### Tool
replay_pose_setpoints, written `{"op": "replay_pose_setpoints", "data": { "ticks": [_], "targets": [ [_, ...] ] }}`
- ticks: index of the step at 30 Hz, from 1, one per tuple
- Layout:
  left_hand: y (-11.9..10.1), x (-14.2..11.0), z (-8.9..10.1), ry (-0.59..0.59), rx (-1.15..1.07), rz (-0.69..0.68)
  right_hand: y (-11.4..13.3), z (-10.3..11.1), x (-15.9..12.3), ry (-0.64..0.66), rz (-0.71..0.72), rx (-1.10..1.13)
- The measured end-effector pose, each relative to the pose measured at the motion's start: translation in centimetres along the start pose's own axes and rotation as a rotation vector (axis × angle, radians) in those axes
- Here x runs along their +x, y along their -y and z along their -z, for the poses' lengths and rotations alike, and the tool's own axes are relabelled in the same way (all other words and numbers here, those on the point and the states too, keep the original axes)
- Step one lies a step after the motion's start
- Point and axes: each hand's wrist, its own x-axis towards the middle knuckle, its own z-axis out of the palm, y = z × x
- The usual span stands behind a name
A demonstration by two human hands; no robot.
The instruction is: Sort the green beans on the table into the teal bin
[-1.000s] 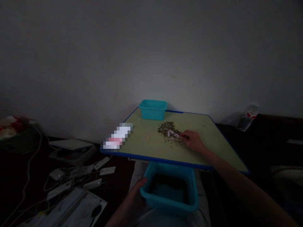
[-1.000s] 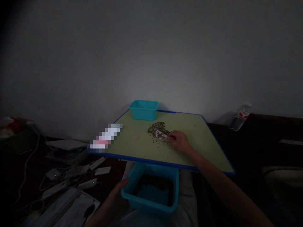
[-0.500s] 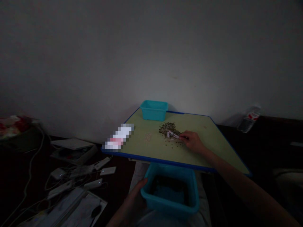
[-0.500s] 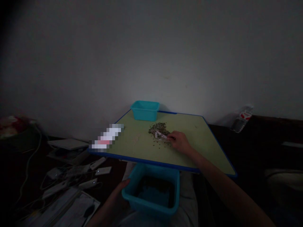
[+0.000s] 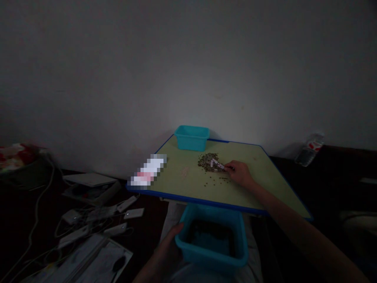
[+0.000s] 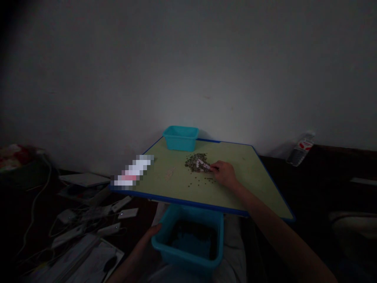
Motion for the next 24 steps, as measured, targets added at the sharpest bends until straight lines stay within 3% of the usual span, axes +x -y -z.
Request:
{"op": "replay_pose_setpoints", "data": {
  "ticks": [7,16,24],
  "targets": [
    [0.1,0.1,-0.1,-0.016,0.031,-0.038,-0.9,0.1,-0.4,-0.026,0.034,0.088],
    [-0.1,-0.5,-0.8,-0.030,0.066,-0.030,-0.7,2.2,-2.0,-0.067,0.046,0.170],
    [-0.5,-1.1,-1.1,-0.078,0.019,0.036,-1.0,4.3,-5.8,-0.084,-0.109,0.072]
  ]
}}
